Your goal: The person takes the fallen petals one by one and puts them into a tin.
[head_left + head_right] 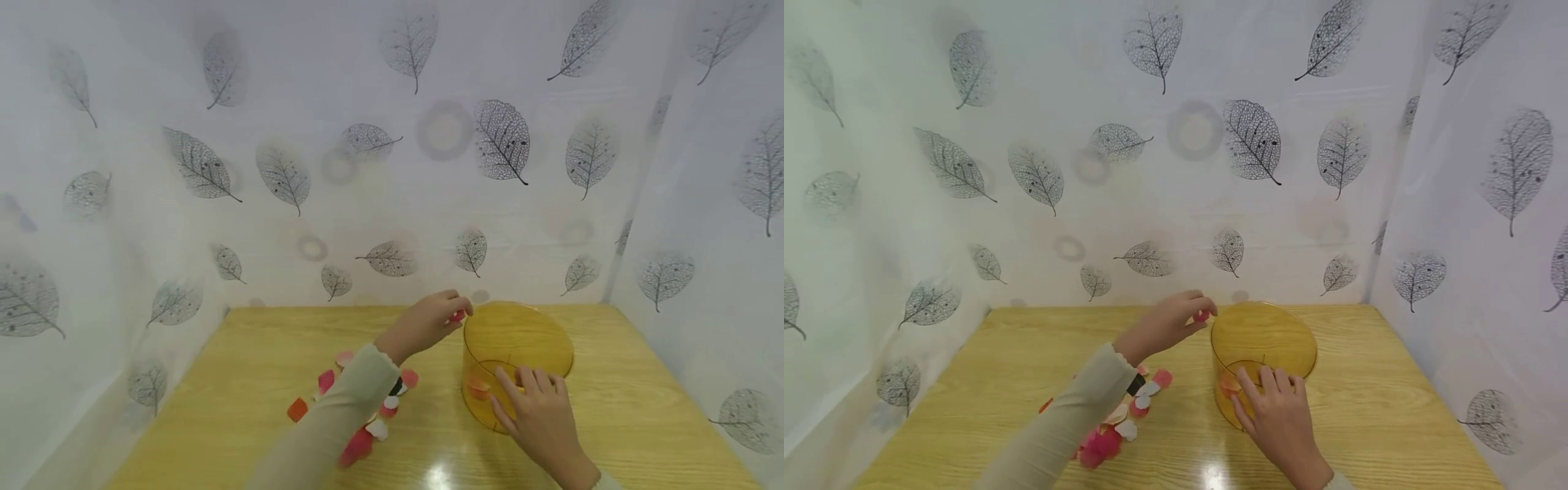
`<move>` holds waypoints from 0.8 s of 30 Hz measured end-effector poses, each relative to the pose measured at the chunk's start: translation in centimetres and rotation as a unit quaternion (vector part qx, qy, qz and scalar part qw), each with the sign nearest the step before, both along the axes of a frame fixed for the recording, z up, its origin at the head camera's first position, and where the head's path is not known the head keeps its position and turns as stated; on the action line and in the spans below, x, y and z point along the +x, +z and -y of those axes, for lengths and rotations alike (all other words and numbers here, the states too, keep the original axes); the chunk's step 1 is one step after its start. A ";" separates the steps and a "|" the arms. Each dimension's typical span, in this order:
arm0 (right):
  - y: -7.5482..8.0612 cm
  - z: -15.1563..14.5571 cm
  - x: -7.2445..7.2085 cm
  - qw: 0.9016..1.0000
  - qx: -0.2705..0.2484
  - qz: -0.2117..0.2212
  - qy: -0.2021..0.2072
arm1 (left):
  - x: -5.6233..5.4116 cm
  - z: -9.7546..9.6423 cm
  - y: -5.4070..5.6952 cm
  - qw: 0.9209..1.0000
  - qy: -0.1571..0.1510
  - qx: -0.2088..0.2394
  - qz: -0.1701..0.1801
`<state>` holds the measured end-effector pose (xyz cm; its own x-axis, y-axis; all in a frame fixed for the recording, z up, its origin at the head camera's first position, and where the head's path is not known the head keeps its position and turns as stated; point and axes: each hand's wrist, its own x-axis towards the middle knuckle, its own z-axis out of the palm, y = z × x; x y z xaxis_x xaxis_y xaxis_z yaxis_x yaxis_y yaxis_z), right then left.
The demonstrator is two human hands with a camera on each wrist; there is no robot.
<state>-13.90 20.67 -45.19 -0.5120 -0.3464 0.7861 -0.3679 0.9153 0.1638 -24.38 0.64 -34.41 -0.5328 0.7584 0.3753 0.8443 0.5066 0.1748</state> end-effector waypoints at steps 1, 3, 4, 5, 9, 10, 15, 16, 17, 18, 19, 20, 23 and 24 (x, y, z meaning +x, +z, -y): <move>0.0 0.0 0.0 1.000 0.000 -0.001 -0.001 | -0.1 -0.6 0.0 1.000 -0.004 -0.002 -0.002; 0.0 -0.1 -0.1 1.000 -0.002 -0.003 0.002 | -0.3 -1.6 -0.2 1.000 -0.012 -0.010 -0.003; 0.0 -0.2 -0.1 1.000 -0.003 -0.004 0.001 | -0.4 -2.1 -0.3 1.000 -0.013 -0.014 -0.003; 0.0 -0.2 -0.2 1.000 -0.004 -0.004 0.002 | -0.4 -2.5 -0.4 1.000 -0.013 -0.018 -0.004; 0.0 -0.4 -0.2 1.000 -0.001 -0.005 0.000 | -0.5 -3.9 -1.2 1.000 -0.004 -0.021 0.006; -0.1 -0.4 -0.2 1.000 0.001 -0.004 -0.003 | -0.6 -4.1 -1.4 1.000 -0.003 -0.019 0.013; -0.2 -0.6 0.0 1.000 -0.006 -0.008 0.000 | -0.5 -5.3 -2.7 0.998 -0.008 -0.025 0.050; -0.2 -0.5 0.0 1.000 -0.008 -0.009 0.003 | -0.4 -5.5 -2.9 0.998 -0.008 -0.031 0.056; -0.2 -0.5 0.0 1.000 -0.009 -0.010 0.005 | -0.3 -5.6 -3.1 0.998 -0.007 -0.038 0.059; -0.2 -0.5 0.0 1.000 -0.009 -0.010 0.006 | -0.2 -5.7 -3.2 0.997 -0.006 -0.044 0.062; -0.2 -0.4 0.1 1.000 -0.008 -0.009 0.005 | -0.2 -5.8 -3.3 0.997 -0.002 -0.052 0.063; -0.2 -0.3 0.1 1.000 -0.007 -0.009 0.006 | -0.1 -5.8 -3.4 0.996 0.002 -0.060 0.062; -0.2 -0.1 0.1 1.000 -0.004 -0.012 0.009 | 0.1 -5.7 -3.4 0.995 0.013 -0.073 0.065; -0.2 0.0 0.0 1.000 -0.004 -0.014 0.013 | 0.1 -5.7 -3.4 0.995 0.014 -0.074 0.064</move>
